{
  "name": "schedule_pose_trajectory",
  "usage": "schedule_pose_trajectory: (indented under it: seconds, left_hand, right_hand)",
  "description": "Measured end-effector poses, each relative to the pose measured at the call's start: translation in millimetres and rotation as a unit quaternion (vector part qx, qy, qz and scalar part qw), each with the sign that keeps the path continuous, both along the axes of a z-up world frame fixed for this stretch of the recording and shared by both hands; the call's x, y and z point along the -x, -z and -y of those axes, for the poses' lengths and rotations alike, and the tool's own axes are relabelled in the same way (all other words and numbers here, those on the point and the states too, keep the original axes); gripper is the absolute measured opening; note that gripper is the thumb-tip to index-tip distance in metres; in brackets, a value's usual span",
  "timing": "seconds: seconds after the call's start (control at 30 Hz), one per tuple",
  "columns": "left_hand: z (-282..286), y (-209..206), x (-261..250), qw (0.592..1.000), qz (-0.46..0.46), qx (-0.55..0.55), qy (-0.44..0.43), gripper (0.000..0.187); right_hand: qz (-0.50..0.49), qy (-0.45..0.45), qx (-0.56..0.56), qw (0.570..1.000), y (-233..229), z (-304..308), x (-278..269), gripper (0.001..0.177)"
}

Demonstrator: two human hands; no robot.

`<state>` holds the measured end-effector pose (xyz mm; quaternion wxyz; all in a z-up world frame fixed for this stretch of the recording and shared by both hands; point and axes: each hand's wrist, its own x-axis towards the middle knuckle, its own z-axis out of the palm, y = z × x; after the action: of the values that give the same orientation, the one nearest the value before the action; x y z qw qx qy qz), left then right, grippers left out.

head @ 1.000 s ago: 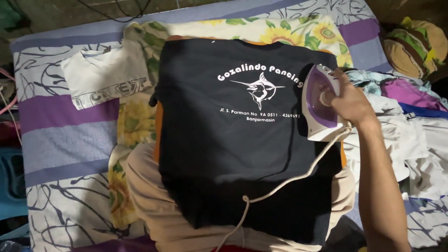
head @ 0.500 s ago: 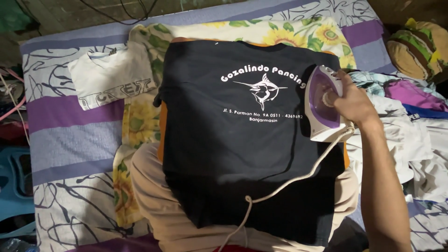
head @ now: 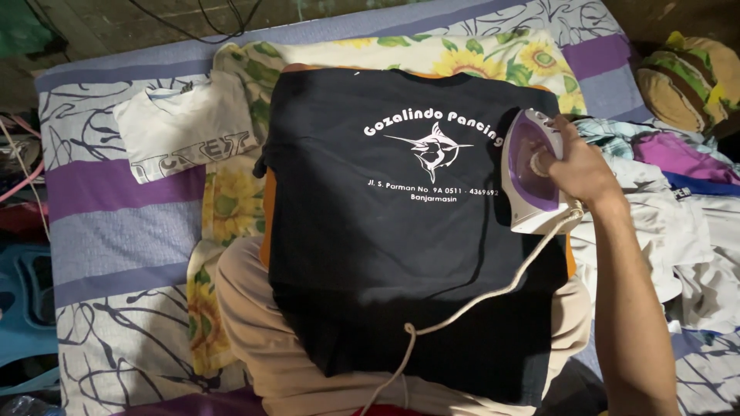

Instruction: A person irons a black t-shirt on a small wooden board placed on a bed and then folds it.

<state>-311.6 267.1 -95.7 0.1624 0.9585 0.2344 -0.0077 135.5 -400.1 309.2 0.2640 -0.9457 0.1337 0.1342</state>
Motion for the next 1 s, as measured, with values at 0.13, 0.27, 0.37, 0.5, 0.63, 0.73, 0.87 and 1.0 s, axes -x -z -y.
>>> schedule_pose_trajectory:
  seconds: [0.13,0.27,0.37,0.5,0.63,0.73,0.87,1.0]
  left_hand:
    - [42,-23,-50,0.999,0.02,0.028,-0.001,0.042]
    - [90,-70,-117,0.998,0.037,0.05,-0.002,0.042]
    - [170,-145,-221,0.959,0.226,0.079,0.148,0.025]
    - [299,-193,-330,0.856,0.385,0.073,0.338,0.029]
    - [407,-235,-401,0.771,0.447,0.106,0.441,0.031]
    - [476,-217,-447,0.847,0.299,0.043,0.437,0.047]
    - [500,-222,-461,0.891,0.196,0.05,0.407,0.061]
    - [494,-229,-459,0.902,0.122,0.001,0.413,0.063]
  right_hand:
    - [0.001,0.001,-0.003,1.0,-3,-2,2,0.079]
    - [0.003,-0.013,0.014,1.0,2,3,0,0.078]
    - [0.014,-0.017,0.03,0.999,5,6,-2,0.072]
    - [0.018,-0.039,0.072,0.996,14,9,0,0.071]
    - [0.078,-0.077,0.116,0.987,51,39,-20,0.072]
    - [0.055,-0.055,0.112,0.991,46,38,-20,0.07]
    - [0.032,-0.039,0.107,0.993,40,30,-20,0.071]
    - [0.028,-0.039,0.096,0.994,27,19,-13,0.071]
